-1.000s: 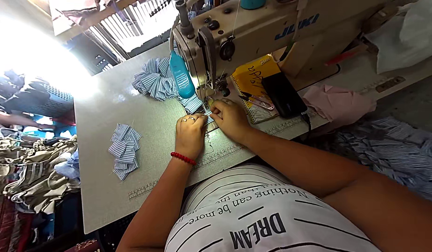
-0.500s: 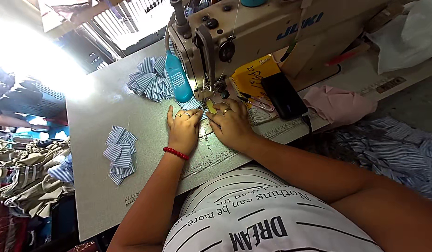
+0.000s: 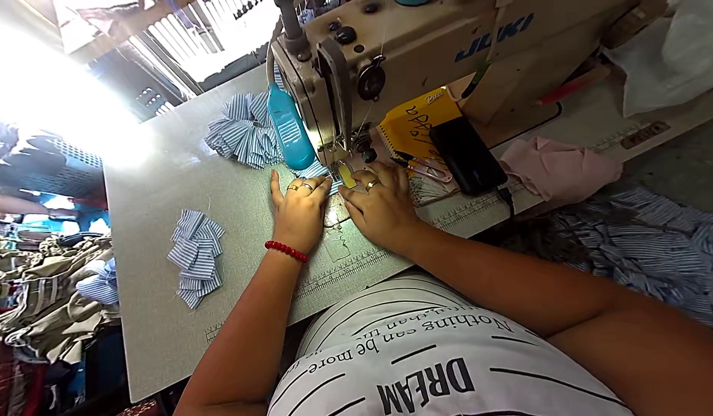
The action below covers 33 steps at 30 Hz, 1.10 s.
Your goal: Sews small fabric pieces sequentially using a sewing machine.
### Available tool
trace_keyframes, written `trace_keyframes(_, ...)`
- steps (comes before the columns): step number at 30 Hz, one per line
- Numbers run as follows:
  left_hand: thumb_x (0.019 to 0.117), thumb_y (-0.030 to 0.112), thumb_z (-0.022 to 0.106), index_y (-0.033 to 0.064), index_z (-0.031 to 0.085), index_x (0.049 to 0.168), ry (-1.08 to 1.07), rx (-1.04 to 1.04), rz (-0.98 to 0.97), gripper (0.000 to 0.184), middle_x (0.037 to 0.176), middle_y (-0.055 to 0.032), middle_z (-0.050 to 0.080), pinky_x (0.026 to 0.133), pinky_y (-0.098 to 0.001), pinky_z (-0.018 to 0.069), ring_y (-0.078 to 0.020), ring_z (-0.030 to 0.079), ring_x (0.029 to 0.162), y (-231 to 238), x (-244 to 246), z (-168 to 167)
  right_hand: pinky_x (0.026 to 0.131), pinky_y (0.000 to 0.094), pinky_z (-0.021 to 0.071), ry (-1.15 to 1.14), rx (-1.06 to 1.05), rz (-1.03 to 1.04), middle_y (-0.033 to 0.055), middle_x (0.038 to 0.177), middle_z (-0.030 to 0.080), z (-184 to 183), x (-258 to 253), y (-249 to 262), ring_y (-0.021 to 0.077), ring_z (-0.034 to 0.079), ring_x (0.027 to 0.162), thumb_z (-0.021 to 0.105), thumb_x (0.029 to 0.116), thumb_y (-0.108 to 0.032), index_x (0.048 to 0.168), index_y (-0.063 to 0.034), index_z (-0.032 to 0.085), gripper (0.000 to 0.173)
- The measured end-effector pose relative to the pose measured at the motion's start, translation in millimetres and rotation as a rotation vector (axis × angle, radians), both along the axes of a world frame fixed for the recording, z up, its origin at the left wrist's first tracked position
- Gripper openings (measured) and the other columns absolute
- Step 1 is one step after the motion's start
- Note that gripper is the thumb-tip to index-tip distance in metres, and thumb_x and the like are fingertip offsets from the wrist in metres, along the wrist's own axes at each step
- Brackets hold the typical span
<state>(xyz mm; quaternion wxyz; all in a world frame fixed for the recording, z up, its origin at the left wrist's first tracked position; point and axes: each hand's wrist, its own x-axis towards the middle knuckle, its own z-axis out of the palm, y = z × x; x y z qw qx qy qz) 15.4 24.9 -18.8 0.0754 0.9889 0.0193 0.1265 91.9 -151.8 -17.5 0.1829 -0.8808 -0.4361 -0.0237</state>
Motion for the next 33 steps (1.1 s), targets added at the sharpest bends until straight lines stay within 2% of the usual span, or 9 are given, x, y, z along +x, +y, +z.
trace_keyframes(7,0.1010,0.005,0.052,0.0159,0.072,0.129,0.015,-0.025,0.032,0.037,0.130,-0.0056,0.071,0.114,-0.0773,0.0149,-0.0324,0.064,0.124,3.4,5.7,0.2,0.115,0.0707,0.0217,0.030,-0.027,-0.019,0.0109,0.145,0.059,-0.2,0.1,1.2,0.0391,0.038,0.147,0.043,0.1058,-0.034,0.139,-0.0274,0.066,0.041)
trace_keyframes(15,0.1014,0.006,0.052,0.0168,0.072,0.130,0.030,-0.030,0.083,0.037,0.129,-0.0054,0.071,0.115,-0.0771,0.0150,-0.0321,0.062,0.126,4.6,11.7,0.8,0.114,0.0690,0.0263,0.013,0.038,-0.001,0.0114,0.140,0.061,-3.2,1.0,0.2,0.0398,0.041,0.144,0.048,0.1037,-0.033,0.129,-0.0230,0.073,0.037)
trace_keyframes(19,0.1020,0.007,0.051,0.0167,0.072,0.131,0.052,-0.027,0.122,0.037,0.130,-0.0048,0.070,0.115,-0.0783,0.0119,-0.0322,0.061,0.128,5.1,13.7,1.0,0.114,0.0682,0.0278,0.018,0.064,0.007,0.0113,0.140,0.062,-4.0,1.5,1.0,0.0398,0.041,0.143,0.051,0.1029,-0.034,0.126,-0.0219,0.074,0.035)
trace_keyframes(30,0.1008,0.012,0.050,0.0175,0.069,0.134,0.081,0.015,0.232,0.038,0.132,-0.0044,0.069,0.116,-0.0763,0.0121,-0.0318,0.059,0.129,1.7,18.3,0.2,0.114,0.0664,0.0301,0.000,0.120,0.053,0.0133,0.135,0.065,-9.4,5.7,0.7,0.0427,0.043,0.142,0.049,0.1027,-0.034,0.122,-0.0172,0.076,0.037)
trace_keyframes(32,0.1015,0.012,0.049,0.0166,0.067,0.137,0.109,-0.026,0.234,0.040,0.136,-0.0058,0.067,0.117,-0.0749,0.0147,-0.0322,0.057,0.133,1.3,15.6,2.6,0.113,0.0662,0.0306,-0.003,0.140,0.063,0.0156,0.134,0.065,-10.1,5.4,0.3,0.0444,0.043,0.141,0.051,0.1020,-0.031,0.120,-0.0147,0.076,0.035)
trace_keyframes(33,0.1020,0.012,0.049,0.0155,0.067,0.137,0.108,-0.061,0.224,0.040,0.137,-0.0067,0.066,0.118,-0.0717,0.0186,-0.0320,0.057,0.134,2.7,11.8,4.4,0.113,0.0662,0.0309,-0.002,0.148,0.065,0.0164,0.134,0.065,-10.1,4.9,0.4,0.0447,0.043,0.140,0.052,0.1017,-0.030,0.120,-0.0136,0.076,0.034)
